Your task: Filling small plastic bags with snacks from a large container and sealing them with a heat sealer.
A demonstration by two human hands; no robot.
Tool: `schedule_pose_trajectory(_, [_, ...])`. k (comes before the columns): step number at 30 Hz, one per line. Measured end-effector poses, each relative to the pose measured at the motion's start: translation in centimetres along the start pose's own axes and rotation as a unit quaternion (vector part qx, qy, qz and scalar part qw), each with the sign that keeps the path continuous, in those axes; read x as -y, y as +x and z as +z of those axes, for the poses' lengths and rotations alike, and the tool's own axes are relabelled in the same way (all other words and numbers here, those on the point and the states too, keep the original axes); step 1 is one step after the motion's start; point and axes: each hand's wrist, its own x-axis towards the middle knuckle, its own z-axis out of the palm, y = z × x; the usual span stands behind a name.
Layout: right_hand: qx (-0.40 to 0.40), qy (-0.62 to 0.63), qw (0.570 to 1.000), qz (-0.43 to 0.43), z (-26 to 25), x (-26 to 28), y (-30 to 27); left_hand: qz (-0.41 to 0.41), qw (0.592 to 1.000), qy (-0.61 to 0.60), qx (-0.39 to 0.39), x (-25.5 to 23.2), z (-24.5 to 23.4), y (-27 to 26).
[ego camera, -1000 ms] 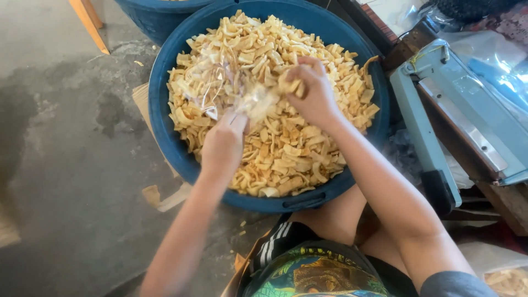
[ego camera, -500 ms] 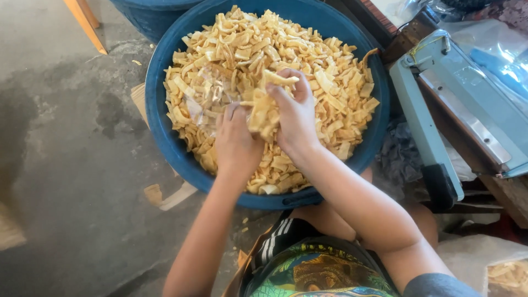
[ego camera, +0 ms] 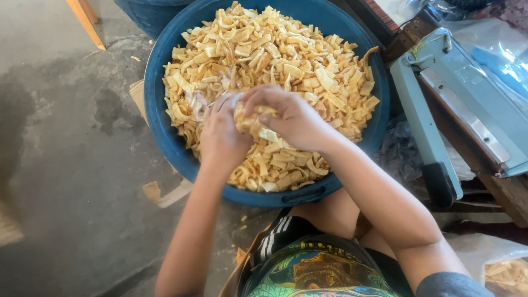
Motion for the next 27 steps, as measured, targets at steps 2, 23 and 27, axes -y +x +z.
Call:
schedule_pose_trajectory(2, [0.051, -0.085, 0.994, 0.036, 0.1, 1.5, 0.0, 0.009, 1.000, -0.006, -0.002, -0.5, -0.6, -0.2])
schedule_pose_trajectory(23, [0.012, -0.421, 0.895, 0.147, -3.8, -6.7, -1.6, -0.054, 0.994, 0.004, 0.092, -2.7, -3.0, -1.0])
schedule_pose_trajectory(27, [-0.080, -0.218, 0.966, 0.116, -4.5, -4.7, -0.4, -0.053, 0.995, -0.012, 0.084, -2.5, -3.3, -0.9])
